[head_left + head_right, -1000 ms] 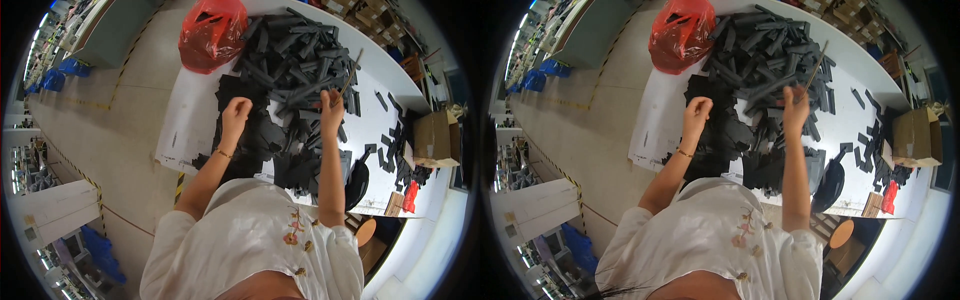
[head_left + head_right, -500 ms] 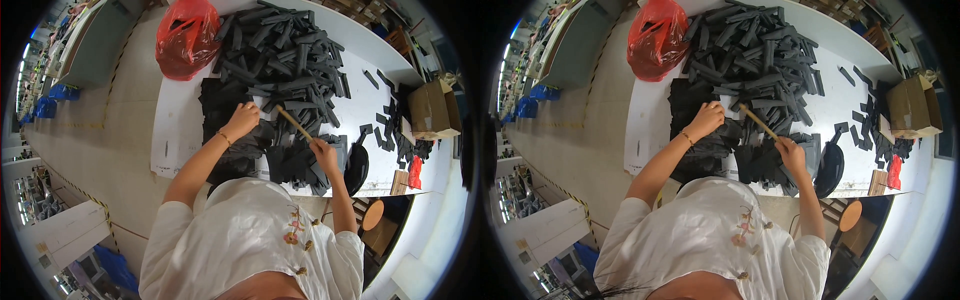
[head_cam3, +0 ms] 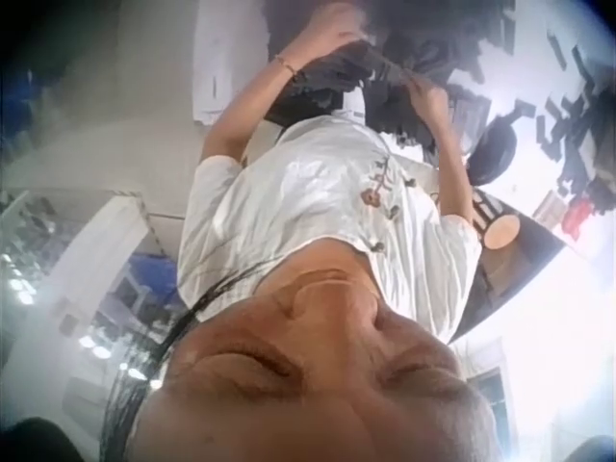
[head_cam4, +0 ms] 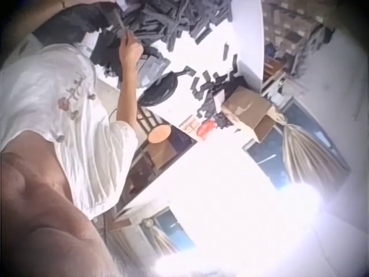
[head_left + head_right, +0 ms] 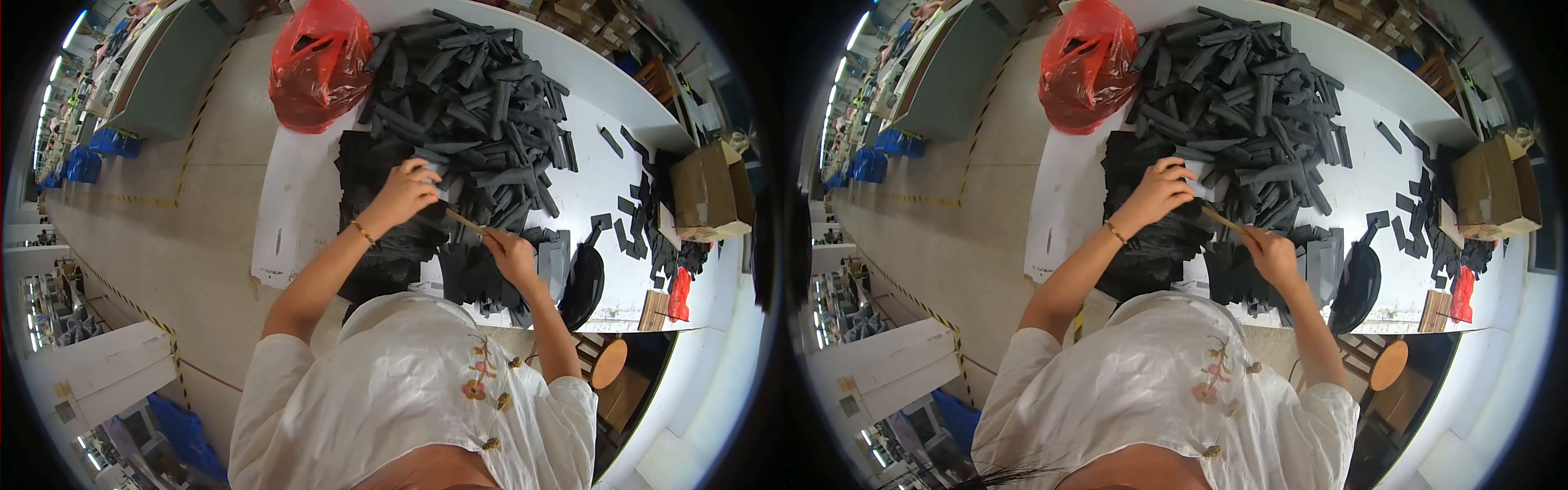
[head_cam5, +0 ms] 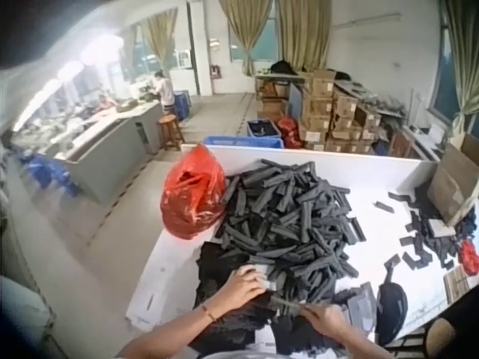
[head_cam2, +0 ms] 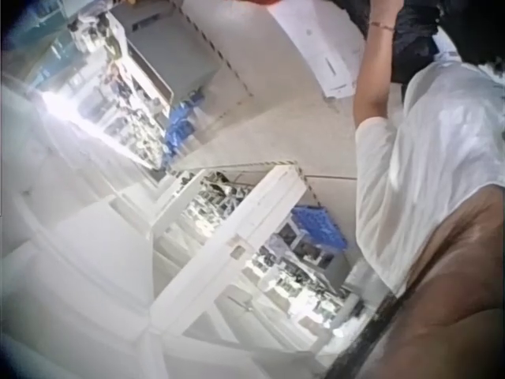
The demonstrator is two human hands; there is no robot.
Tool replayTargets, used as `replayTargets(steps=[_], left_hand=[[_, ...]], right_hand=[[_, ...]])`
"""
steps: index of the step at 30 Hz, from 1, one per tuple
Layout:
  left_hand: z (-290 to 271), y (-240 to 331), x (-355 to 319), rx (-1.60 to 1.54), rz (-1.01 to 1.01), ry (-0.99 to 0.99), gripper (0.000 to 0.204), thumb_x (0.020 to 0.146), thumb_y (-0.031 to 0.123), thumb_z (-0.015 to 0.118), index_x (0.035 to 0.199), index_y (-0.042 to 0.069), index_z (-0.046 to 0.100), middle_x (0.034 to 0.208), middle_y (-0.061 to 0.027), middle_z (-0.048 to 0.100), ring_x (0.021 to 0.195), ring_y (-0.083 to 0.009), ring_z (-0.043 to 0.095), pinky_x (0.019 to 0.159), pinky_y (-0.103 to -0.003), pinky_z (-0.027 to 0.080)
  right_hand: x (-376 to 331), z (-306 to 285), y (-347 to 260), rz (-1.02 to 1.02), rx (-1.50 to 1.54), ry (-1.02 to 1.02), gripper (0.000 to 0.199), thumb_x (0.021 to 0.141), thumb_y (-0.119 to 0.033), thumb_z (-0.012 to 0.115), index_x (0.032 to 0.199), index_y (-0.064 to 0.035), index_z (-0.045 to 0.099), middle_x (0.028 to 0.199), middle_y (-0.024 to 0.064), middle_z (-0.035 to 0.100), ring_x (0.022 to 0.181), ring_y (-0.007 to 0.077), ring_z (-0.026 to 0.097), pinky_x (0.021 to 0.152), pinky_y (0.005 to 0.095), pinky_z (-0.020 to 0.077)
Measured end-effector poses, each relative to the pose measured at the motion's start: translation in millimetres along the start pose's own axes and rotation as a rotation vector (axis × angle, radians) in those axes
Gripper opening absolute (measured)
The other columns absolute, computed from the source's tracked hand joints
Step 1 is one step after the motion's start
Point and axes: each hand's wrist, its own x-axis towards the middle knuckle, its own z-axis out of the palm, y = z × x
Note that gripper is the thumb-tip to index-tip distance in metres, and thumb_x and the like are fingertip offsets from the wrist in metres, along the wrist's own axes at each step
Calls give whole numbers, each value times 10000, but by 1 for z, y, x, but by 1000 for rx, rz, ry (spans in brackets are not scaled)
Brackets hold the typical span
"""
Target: Applying adhesive to black foam strips using a wooden stick on a workbench.
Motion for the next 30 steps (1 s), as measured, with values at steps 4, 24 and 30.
replayTargets(steps=[4, 24, 30], left_hand=[[-17, 64, 3, 135, 88, 324, 312, 737, 246, 739, 1026, 166, 654, 1339, -63, 473, 1325, -326, 330, 1058, -483, 271], [-20, 28, -36, -1533, -829, 946, 272, 874, 277, 698, 906, 10, 658, 521, 10, 471, 366, -68, 328, 371, -223, 212], [-32, -19, -45, -1526, -829, 1224, 250, 834, 284, 710, 797, 54, 618, 470, 49, 331, 355, -52, 275, 348, -233, 173]], right_hand=[[17, 33, -33, 174, 499, 4, 217, 918, -144, 605, 1097, -25, 640, 655, 105, 587, 559, 155, 556, 537, 285, 442], [-48, 76, -85, 125, 397, -69, 90, 917, -93, 582, 894, -5, 585, 626, 218, 565, 570, 371, 604, 491, 388, 449], [-107, 30, -55, 158, 359, -239, 104, 904, -110, 605, 909, -6, 613, 653, 190, 595, 546, 303, 622, 496, 344, 453]])
